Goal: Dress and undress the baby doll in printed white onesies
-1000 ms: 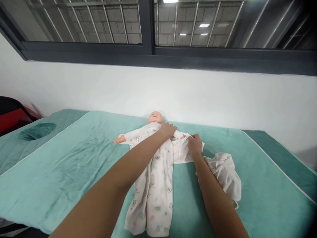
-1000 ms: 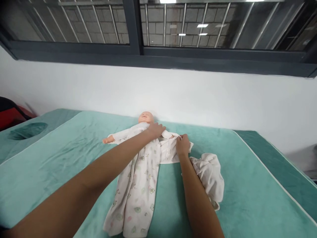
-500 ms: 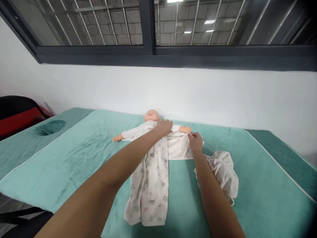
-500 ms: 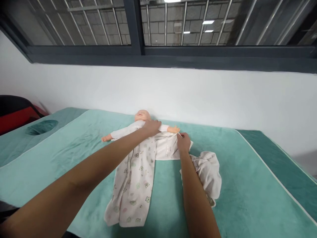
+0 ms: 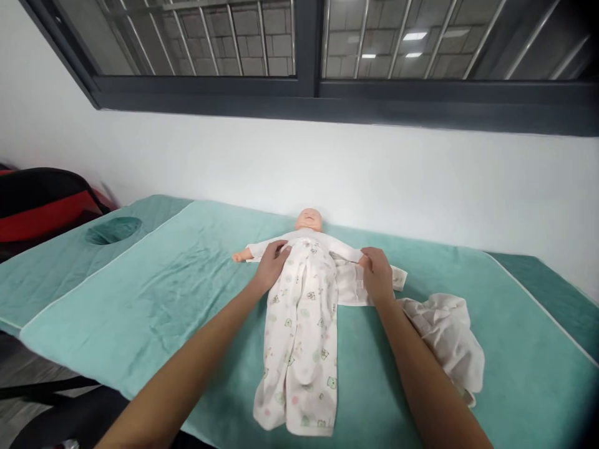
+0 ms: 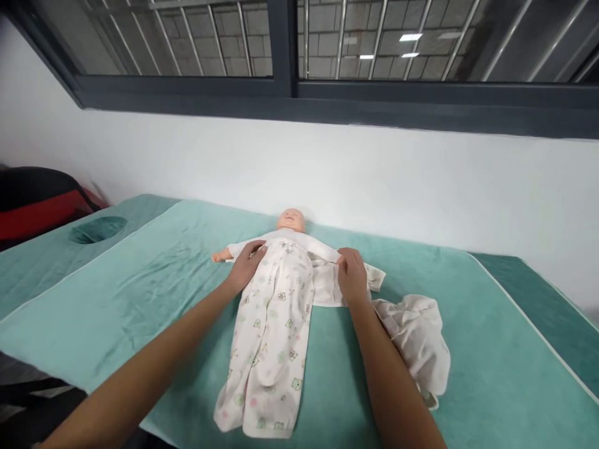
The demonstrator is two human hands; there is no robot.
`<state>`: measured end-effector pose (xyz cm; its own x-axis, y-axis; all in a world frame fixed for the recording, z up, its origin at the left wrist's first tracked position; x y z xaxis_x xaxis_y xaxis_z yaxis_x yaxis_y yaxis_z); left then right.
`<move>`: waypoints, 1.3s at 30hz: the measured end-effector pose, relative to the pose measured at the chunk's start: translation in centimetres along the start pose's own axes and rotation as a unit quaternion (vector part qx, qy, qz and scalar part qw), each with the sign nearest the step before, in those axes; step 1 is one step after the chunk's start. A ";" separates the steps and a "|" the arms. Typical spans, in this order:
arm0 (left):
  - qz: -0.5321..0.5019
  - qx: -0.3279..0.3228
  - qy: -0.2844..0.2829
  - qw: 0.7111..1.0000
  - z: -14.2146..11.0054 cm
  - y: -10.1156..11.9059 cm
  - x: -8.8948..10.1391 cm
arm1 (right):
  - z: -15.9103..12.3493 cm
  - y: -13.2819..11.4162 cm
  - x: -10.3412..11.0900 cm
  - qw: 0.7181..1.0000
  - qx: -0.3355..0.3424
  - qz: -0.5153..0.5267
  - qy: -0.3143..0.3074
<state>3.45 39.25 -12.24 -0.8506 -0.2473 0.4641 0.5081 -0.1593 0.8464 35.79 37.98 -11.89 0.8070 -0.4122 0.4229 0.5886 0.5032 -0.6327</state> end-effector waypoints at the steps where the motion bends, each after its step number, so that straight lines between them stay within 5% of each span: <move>1: -0.047 0.027 -0.020 0.998 -0.4 -1.6 -0.1 | -0.2 -0.4 -0.8 1.000 0.005 0.009 -0.030; 4: -0.135 0.051 -0.081 0.986 -1.1 -3.7 -0.2 | -1.0 -1.0 -3.2 0.992 -0.009 0.067 -0.102; 7: -0.191 0.038 -0.195 0.961 -1.5 -3.5 -0.4 | -1.5 -0.8 -5.7 0.970 -0.087 0.169 -0.150; 11: -0.222 0.027 -0.326 0.918 -2.2 -3.3 -0.5 | -0.8 -1.8 -9.0 0.954 -0.149 0.216 -0.146; 17: -0.139 0.008 -0.251 0.958 -2.3 -4.5 0.0 | -0.1 -2.7 -10.6 0.956 -0.157 0.199 -0.145; 27: -0.068 -0.104 -0.081 0.989 -5.2 -1.8 1.2 | -0.3 -4.2 -9.3 0.960 -0.102 0.218 -0.144; 32: -0.025 -0.065 -0.026 0.997 -6.2 -1.9 1.4 | -0.1 -4.1 -9.3 0.960 -0.114 0.219 -0.130; 39: -0.020 -0.008 -0.035 0.999 -6.0 -2.8 1.2 | -0.6 -4.8 -9.2 0.945 -0.119 0.197 -0.231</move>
<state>1.83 33.69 -15.63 -0.8771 -0.1738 0.4479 0.4756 -0.1827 0.8605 25.55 38.87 -13.14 0.9288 0.1741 0.3272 0.2551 0.3404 -0.9050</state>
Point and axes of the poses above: each hand's wrist, its own z-axis towards the middle knuckle, its own x-axis out of the back of the hand, y = z × x, the point moved 9 cm from there along z, towards the middle knuckle, and after that the axes turned 3 degrees about z, right-handed, at the moved point
